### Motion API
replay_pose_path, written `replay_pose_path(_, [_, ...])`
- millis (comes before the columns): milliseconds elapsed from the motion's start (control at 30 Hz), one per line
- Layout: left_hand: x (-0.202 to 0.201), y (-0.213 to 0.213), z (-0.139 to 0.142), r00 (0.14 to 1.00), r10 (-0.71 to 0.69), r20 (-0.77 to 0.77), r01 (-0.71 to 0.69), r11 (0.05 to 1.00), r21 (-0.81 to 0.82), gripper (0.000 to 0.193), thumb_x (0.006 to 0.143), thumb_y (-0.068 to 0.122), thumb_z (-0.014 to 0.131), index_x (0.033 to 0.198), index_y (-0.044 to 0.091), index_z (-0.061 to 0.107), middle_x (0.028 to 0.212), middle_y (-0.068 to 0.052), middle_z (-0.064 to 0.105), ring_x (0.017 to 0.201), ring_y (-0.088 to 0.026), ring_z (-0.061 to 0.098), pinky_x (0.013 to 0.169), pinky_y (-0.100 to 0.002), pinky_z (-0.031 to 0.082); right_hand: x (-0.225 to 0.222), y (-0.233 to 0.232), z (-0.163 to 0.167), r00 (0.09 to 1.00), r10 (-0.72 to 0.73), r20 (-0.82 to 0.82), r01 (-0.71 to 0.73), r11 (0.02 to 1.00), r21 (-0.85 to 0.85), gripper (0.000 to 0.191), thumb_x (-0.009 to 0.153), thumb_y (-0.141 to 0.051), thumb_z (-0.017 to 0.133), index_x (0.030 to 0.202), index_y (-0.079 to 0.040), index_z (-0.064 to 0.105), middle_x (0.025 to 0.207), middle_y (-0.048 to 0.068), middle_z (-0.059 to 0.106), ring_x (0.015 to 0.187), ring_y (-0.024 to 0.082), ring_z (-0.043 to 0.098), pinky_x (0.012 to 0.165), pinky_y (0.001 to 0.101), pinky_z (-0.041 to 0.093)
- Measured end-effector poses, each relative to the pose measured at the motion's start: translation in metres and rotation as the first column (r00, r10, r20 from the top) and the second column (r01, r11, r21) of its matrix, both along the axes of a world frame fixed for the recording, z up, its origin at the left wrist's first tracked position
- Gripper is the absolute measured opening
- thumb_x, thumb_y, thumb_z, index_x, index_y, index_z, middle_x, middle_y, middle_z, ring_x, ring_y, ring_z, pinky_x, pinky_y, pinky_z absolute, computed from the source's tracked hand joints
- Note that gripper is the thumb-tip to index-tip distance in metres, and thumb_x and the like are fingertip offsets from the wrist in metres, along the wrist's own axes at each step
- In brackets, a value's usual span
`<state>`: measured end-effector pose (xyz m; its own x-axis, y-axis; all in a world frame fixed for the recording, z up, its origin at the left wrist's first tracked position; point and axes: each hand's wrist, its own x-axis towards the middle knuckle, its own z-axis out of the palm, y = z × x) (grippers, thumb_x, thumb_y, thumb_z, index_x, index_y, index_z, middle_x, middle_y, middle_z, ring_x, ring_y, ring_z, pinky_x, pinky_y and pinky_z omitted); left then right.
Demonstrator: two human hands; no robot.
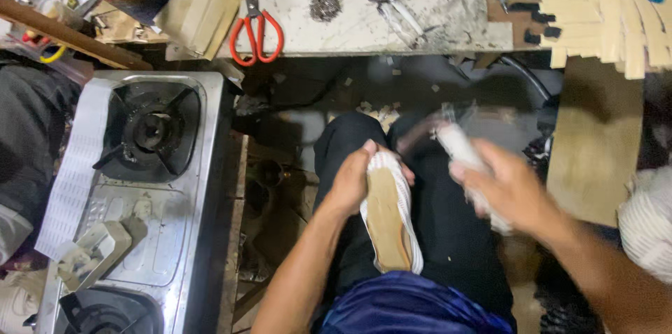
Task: The person sits at a workshop bench and works a woven shoe upper over a last. They heat the upper over a small gas burner, press a cardboard insole into the sole, and use pincers and a hammer to tuck and flatten the upper's edge around the insole, repeating around the shoe.
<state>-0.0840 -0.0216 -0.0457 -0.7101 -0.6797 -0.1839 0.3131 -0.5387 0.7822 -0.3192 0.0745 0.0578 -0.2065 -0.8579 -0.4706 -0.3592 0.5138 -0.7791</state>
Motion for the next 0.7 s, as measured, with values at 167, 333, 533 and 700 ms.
replay_pose_path(167, [0.006, 0.006, -0.001, 0.990, 0.137, -0.046, -0.129, 0.980, 0.149, 0.056, 0.109, 0.046, 0.037, 0.115, -0.005, 0.060, 0.110, -0.022, 0.072, 0.101, -0.030, 0.073, 0.092, -0.044, 0.059, -0.058, -0.083, -0.032, 0.750, -0.119, -0.651, -0.294, 0.821, -0.489, 0.050, 0.102, -0.031, 0.070, 0.142, -0.005, 0.058, 0.105, 0.022, 0.071, 0.093, 0.037, 0.070, 0.079, 0.0467, 0.055])
replay_pose_path(333, [0.018, 0.022, 0.006, 0.972, 0.230, 0.045, -0.229, 0.973, -0.023, 0.031, 0.100, 0.020, 0.062, 0.120, -0.003, 0.053, 0.114, -0.022, 0.071, 0.101, -0.029, 0.071, 0.091, -0.044, 0.059, -0.073, -0.120, -0.049, 0.479, -0.125, -0.869, -0.433, 0.827, -0.358, 0.061, 0.096, -0.027, 0.075, 0.152, -0.008, 0.060, 0.101, 0.023, 0.066, 0.085, 0.045, 0.067, 0.070, 0.0550, 0.052])
replay_pose_path(533, [0.033, 0.007, 0.025, 0.854, 0.519, 0.025, -0.519, 0.855, -0.017, 0.035, 0.100, 0.022, 0.060, 0.125, -0.002, 0.052, 0.117, -0.022, 0.070, 0.102, -0.031, 0.071, 0.090, -0.045, 0.059, -0.060, -0.107, -0.038, 0.361, -0.251, -0.898, -0.580, 0.693, -0.427, 0.053, 0.096, -0.026, 0.078, 0.143, -0.005, 0.063, 0.115, 0.019, 0.063, 0.103, 0.039, 0.065, 0.083, 0.0505, 0.052])
replay_pose_path(700, [0.052, -0.007, 0.043, 0.680, 0.706, -0.200, -0.683, 0.708, 0.176, 0.046, 0.104, 0.033, 0.058, 0.134, -0.001, 0.051, 0.130, -0.021, 0.064, 0.120, -0.032, 0.063, 0.106, -0.048, 0.051, -0.011, -0.030, -0.049, 0.998, -0.050, 0.031, 0.059, 0.851, -0.522, 0.060, 0.095, -0.030, 0.068, 0.148, -0.005, 0.053, 0.134, 0.013, 0.064, 0.117, 0.023, 0.064, 0.099, 0.0353, 0.053])
